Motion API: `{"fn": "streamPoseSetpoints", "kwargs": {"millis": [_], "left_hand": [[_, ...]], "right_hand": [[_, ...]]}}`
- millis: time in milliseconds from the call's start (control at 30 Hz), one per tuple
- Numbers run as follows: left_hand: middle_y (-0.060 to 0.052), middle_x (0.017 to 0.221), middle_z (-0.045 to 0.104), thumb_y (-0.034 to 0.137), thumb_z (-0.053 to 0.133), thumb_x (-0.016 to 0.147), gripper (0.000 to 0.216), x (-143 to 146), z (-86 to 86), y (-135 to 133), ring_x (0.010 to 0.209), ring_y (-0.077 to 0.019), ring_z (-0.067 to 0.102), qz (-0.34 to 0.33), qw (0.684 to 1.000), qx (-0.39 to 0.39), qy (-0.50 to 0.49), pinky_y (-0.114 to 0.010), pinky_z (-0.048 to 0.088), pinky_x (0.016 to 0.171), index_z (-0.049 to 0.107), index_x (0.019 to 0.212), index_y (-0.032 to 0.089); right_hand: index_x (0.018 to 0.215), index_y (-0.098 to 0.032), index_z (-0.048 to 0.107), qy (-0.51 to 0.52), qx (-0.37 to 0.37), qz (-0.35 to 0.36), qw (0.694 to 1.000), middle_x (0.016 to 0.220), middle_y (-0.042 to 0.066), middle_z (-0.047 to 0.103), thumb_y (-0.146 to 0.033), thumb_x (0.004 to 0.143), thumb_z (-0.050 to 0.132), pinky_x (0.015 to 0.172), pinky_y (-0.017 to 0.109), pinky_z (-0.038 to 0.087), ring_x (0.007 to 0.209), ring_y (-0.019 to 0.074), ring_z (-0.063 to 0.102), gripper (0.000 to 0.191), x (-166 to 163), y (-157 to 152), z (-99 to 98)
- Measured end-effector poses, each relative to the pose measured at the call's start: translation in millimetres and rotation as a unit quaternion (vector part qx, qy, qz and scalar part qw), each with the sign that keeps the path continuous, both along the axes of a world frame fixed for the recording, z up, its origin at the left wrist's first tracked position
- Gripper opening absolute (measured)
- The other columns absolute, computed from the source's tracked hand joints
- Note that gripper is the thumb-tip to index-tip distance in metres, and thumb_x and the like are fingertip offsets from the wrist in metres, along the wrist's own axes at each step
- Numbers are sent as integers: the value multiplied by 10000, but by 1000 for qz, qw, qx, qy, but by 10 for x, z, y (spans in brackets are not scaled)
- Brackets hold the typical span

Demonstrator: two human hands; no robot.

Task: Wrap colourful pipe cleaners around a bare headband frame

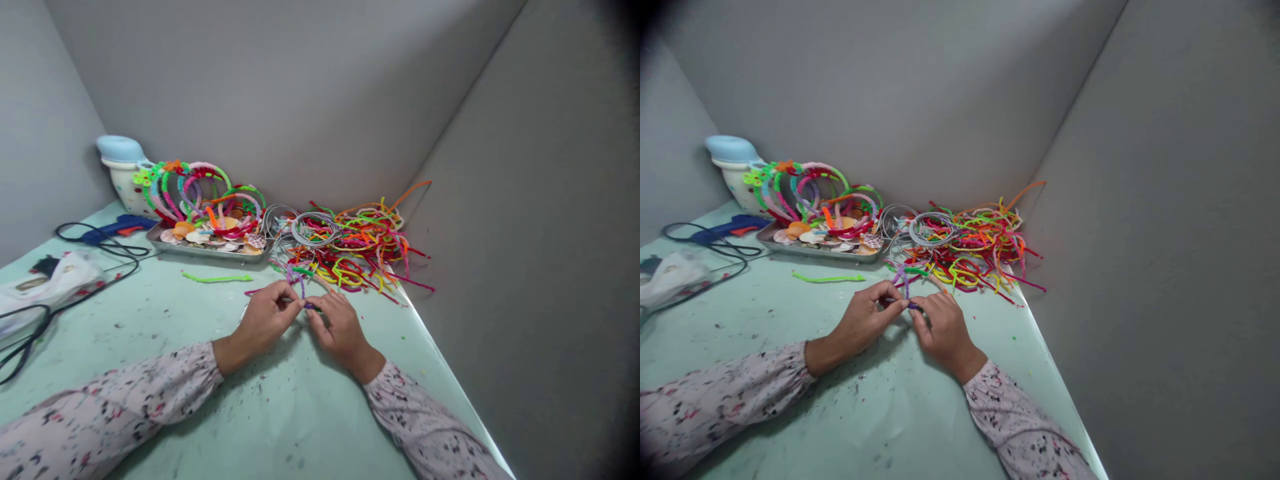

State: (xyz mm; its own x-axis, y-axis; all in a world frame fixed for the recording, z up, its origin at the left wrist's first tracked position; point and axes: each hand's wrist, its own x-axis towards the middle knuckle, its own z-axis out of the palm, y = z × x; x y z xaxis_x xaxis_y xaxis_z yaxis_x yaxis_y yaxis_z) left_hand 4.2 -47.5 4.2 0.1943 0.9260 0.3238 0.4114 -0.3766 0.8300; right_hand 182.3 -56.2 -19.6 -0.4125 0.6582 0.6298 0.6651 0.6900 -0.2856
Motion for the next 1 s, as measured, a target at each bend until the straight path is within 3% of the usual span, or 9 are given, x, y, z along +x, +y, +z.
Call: {"fn": "streamPoseSetpoints", "kwargs": {"millis": [100,300,633,867,1000], "left_hand": [[11,672,610,261,587,803,130,0,-2,-2,632,-120,534,-3,1000,-1,-5,-228,403,593,591,720,162],[8,681,611,245,587,798,112,2,-25,6,639,-121,532,-3,1000,3,2,-229,398,591,591,722,163],[12,671,600,246,578,804,103,13,-20,-11,633,-126,537,-4,1000,3,-13,-232,416,596,579,732,173],[-26,898,629,209,578,826,121,15,-45,-14,774,-140,567,-34,997,67,-6,-265,460,736,591,943,183],[-29,902,599,152,567,824,142,8,-39,-37,808,-150,545,-37,992,120,22,-282,450,763,574,960,195]], "right_hand": [[1066,-167,588,1,-9,0,1000,890,66,652,-239,928,469,777,352,412,841,204,575,196,1,-3,1],[939,-184,620,-15,2,7,1000,735,31,599,-230,942,442,705,322,396,727,175,546,184,0,6,-8],[942,-177,635,-25,17,-3,1000,731,44,604,-238,938,447,694,331,400,722,180,539,198,21,12,-29],[973,-173,614,17,14,-16,1000,774,53,629,-213,935,451,704,338,415,747,187,548,172,23,23,-36],[987,-178,611,23,12,-14,1000,795,56,638,-208,929,456,717,343,427,762,191,561,168,26,25,-42]]}}
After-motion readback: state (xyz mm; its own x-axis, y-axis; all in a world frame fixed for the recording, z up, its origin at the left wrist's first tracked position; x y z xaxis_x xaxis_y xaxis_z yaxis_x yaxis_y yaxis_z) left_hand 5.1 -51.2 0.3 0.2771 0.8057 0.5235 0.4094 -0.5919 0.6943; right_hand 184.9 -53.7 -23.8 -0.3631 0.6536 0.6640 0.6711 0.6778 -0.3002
